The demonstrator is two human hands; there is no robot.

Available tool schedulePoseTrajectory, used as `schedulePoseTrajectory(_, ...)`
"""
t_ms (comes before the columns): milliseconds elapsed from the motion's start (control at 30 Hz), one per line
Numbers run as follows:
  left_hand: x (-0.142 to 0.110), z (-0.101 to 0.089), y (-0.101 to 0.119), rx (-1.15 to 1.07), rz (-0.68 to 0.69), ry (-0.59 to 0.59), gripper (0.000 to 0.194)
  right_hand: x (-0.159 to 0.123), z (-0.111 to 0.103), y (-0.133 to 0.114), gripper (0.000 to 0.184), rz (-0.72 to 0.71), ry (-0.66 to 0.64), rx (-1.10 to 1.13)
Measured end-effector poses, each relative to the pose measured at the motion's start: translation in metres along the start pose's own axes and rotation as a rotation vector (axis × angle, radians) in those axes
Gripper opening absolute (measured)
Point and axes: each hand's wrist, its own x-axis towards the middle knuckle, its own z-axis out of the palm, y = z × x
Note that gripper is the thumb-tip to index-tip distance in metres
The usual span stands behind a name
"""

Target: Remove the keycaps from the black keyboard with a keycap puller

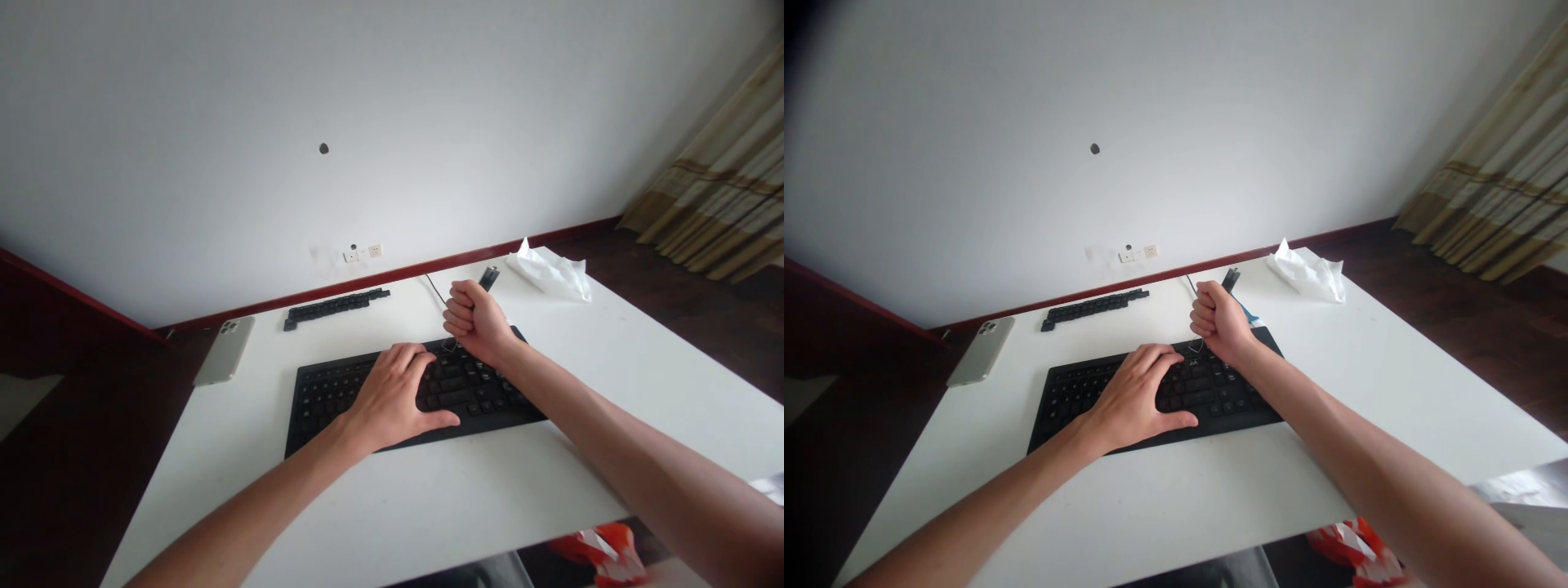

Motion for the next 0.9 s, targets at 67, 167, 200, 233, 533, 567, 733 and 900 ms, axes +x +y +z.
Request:
schedulePoseTrajectory(67, -0.001, 0.002, 0.002, 0.030, -0.014, -0.029, 0.090, 0.002, -0.001, 0.000, 0.045, 0.054, 0.024, 0.038)
schedulePoseTrajectory(167, -0.001, 0.006, 0.006, 0.056, -0.012, -0.055, 0.096, 0.004, -0.001, 0.007, 0.046, 0.031, 0.062, -0.013)
schedulePoseTrajectory(200, -0.002, 0.008, 0.007, 0.060, -0.016, -0.055, 0.097, 0.003, 0.000, 0.010, 0.046, 0.011, 0.064, -0.049)
schedulePoseTrajectory(233, -0.003, 0.011, 0.008, 0.063, -0.023, -0.053, 0.098, 0.003, 0.002, 0.014, 0.047, -0.001, 0.057, -0.081)
schedulePoseTrajectory(533, -0.005, 0.015, 0.011, 0.091, -0.037, -0.031, 0.089, -0.007, 0.008, 0.031, 0.047, 0.072, -0.048, -0.189)
schedulePoseTrajectory(567, -0.005, 0.015, 0.011, 0.098, -0.032, -0.030, 0.089, -0.007, 0.008, 0.031, 0.047, 0.074, -0.050, -0.185)
schedulePoseTrajectory(733, -0.007, 0.016, 0.013, 0.171, 0.004, -0.013, 0.086, -0.008, 0.008, 0.034, 0.048, 0.108, -0.085, -0.152)
schedulePoseTrajectory(900, -0.017, 0.019, 0.028, 0.300, 0.031, 0.003, 0.078, -0.010, 0.009, 0.036, 0.047, 0.177, -0.145, -0.155)
